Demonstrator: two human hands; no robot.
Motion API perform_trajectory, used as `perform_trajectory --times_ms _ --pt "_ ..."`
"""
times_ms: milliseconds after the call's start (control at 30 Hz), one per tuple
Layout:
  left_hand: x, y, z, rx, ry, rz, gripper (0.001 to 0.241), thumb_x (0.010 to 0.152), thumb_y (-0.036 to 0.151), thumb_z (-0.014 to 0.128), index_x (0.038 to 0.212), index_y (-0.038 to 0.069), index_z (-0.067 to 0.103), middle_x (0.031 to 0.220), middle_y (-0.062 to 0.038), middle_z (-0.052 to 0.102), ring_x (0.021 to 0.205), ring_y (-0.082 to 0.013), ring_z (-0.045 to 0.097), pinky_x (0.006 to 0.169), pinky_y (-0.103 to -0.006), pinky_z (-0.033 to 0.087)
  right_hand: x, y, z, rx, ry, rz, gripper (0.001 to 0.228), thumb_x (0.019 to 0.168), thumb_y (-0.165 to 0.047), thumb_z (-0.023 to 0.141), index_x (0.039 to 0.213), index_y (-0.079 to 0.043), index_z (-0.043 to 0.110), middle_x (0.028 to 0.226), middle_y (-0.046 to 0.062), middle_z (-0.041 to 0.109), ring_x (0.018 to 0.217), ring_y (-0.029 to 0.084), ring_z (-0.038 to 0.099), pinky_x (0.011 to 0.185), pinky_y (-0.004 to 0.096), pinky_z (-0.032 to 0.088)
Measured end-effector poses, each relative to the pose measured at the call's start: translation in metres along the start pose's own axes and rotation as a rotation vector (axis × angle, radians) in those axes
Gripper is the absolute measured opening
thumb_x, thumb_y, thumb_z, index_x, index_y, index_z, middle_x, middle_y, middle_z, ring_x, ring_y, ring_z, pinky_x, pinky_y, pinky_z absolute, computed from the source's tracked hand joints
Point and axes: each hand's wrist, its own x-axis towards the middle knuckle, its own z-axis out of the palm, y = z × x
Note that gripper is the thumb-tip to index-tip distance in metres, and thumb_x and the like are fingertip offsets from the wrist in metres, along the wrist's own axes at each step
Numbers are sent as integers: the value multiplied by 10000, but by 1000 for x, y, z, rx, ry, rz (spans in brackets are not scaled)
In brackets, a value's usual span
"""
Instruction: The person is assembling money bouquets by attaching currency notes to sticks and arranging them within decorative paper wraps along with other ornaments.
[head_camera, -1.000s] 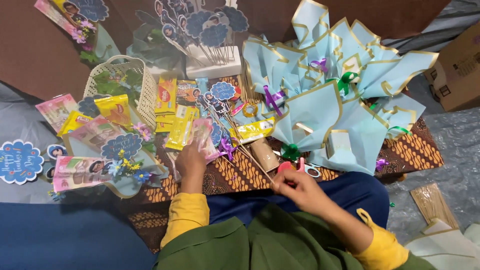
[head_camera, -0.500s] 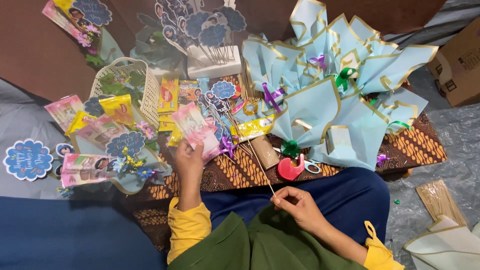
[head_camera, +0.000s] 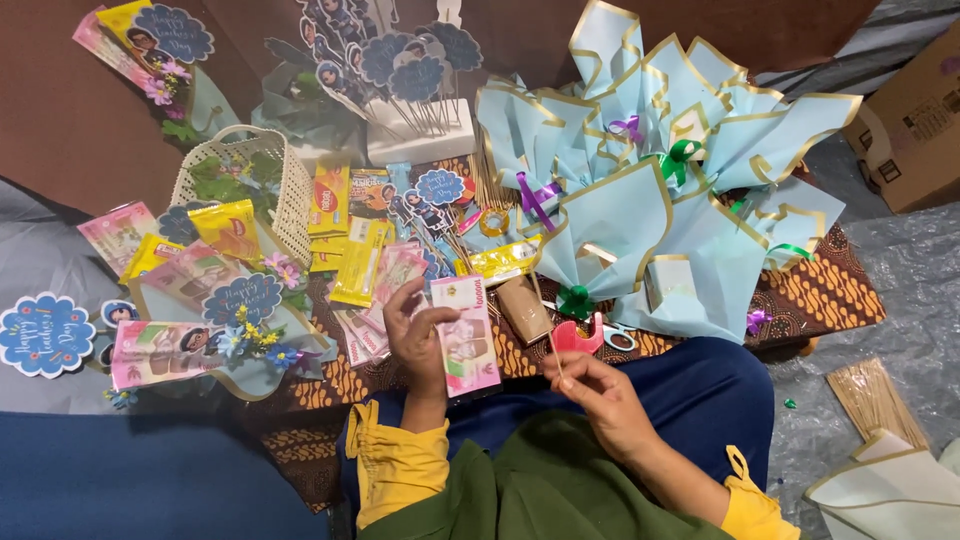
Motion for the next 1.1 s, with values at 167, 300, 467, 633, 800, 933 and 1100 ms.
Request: perform_trajectory --times_ms 167,300,467,633,800,933,1100 --pt "-14 11 8 -100 -1 -50 117 865 -22 689 825 82 722 1415 -96 491 1119 -202 602 969 -313 585 9 -15 26 43 -67 64 89 869 -39 693 810 27 699 1472 164 531 1281 311 570 1008 393 495" --pt "-19 17 6 -74 -80 -12 180 866 -75 577 911 38 710 871 -17 710 757 -122 635 742 -238 525 10 8 38 135 -58 103 60 877 33 687 839 76 704 993 150 670 890 194 600 844 272 451" --pt "-26 10 -1 -563 -302 -413 520 816 -66 453 1326 13 519 1174 -157 697 872 -175 656 770 -224 470 13 8 35 -46 27 -29 69 870 49 681 817 81 712 950 125 715 830 176 619 806 268 487" --pt "-40 17 6 -1003 -381 -739 1124 823 -97 587 1655 318 -46 1304 -217 618 740 -100 584 587 -167 459 16 23 28 -184 69 -101 72 876 3 712 845 67 720 959 98 725 801 150 616 759 252 495" --pt "-73 -38 23 -646 -152 -851 203 916 18 643 1092 -24 735 989 -204 783 899 -249 756 821 -433 621 16 43 21 -467 104 -122 70 776 -88 807 747 -27 790 1019 157 768 949 288 718 877 408 529" --pt "-64 -34 18 -717 -63 -878 261 947 27 611 1194 -2 688 1066 -203 764 974 -288 746 886 -472 607 18 60 14 -454 133 -63 82 789 -97 793 737 -34 786 947 126 779 916 244 719 860 371 523" --pt "-74 -58 20 -809 32 -870 234 974 81 638 1198 23 670 1085 -193 761 1000 -260 737 902 -471 601 16 55 18 -466 98 -111 97 814 -88 780 745 -21 770 923 135 782 906 256 724 852 379 531"
